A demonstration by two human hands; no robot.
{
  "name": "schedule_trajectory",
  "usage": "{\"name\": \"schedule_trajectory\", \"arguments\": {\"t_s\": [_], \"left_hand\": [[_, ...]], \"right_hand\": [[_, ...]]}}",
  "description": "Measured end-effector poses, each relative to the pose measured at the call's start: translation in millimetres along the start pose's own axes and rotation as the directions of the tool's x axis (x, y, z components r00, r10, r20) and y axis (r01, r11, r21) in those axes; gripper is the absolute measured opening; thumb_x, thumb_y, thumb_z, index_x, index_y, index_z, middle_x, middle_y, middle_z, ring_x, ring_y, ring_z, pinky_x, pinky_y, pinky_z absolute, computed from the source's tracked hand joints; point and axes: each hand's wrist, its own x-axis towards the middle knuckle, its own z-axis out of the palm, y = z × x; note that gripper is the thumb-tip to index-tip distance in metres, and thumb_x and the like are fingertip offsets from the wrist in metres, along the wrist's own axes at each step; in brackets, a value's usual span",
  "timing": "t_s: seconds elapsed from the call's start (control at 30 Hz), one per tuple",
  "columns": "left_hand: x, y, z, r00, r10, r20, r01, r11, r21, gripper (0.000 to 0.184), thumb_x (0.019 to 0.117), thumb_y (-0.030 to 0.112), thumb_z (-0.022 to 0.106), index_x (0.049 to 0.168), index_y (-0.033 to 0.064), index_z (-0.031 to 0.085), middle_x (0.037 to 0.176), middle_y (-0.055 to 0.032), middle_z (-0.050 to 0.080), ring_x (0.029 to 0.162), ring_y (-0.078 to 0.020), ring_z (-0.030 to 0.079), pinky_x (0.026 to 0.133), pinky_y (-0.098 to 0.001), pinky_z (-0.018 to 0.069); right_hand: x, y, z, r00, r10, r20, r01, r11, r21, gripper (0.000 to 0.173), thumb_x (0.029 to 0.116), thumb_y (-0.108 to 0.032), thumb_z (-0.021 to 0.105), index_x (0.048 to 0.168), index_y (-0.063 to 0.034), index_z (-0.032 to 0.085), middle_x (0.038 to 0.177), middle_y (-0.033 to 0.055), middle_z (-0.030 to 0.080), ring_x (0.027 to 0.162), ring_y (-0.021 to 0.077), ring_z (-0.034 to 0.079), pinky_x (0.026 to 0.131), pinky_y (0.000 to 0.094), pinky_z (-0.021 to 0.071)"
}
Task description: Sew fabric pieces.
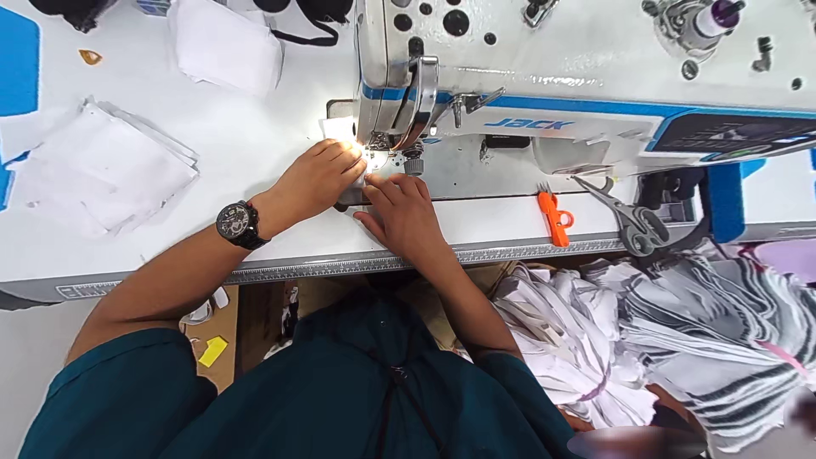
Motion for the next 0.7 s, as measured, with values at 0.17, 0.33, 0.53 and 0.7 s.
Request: {"name": "schedule_trajectory", "arguments": {"t_s": [0.17,0.33,0.53,0.7], "left_hand": [[1.0,-3.9,-0.9,1.000,-0.022,-0.007,0.022,1.000,-0.001,0.033,0.1002,-0.003,0.047,0.126,0.0009,0.068,0.126,-0.0167,0.069,0.123,-0.0330,0.063,0.110,-0.0469,0.0448],[4.6,-12.3,-3.5,0.996,-0.077,-0.041,0.075,0.996,-0.043,0.031,0.1006,-0.001,0.047,0.120,0.0022,0.070,0.118,-0.0160,0.071,0.118,-0.0345,0.065,0.107,-0.0494,0.0461],[34.2,-44.4,-6.6,0.862,-0.505,-0.049,0.486,0.850,-0.205,0.037,0.1032,0.021,0.053,0.125,-0.0060,0.065,0.134,-0.0266,0.060,0.126,-0.0440,0.056,0.107,-0.0542,0.0453],[77.6,-34.6,-7.7,0.688,-0.724,0.052,0.726,0.687,-0.039,0.043,0.1031,0.024,0.056,0.132,-0.0082,0.058,0.138,-0.0325,0.054,0.131,-0.0505,0.050,0.100,-0.0649,0.0454]], "right_hand": [[10.7,1.4,5.6,0.999,0.034,0.002,-0.034,0.999,-0.037,0.051,0.1048,-0.054,0.045,0.121,-0.0134,0.072,0.138,0.0046,0.065,0.121,0.0279,0.060,0.101,0.0472,0.0436],[3.9,1.6,14.3,0.998,0.058,-0.029,-0.058,0.998,-0.001,0.049,0.1059,-0.051,0.045,0.122,-0.0134,0.071,0.142,0.0039,0.063,0.123,0.0279,0.060,0.101,0.0464,0.0442],[1.3,2.4,12.6,0.997,0.070,-0.028,-0.069,0.997,0.041,0.042,0.1055,-0.045,0.048,0.122,-0.0139,0.071,0.141,0.0030,0.064,0.126,0.0280,0.058,0.105,0.0470,0.0434],[0.4,3.9,11.0,0.997,0.066,-0.030,-0.064,0.996,0.056,0.041,0.1046,-0.043,0.051,0.123,-0.0123,0.071,0.141,0.0053,0.064,0.128,0.0308,0.058,0.103,0.0496,0.0448]]}}
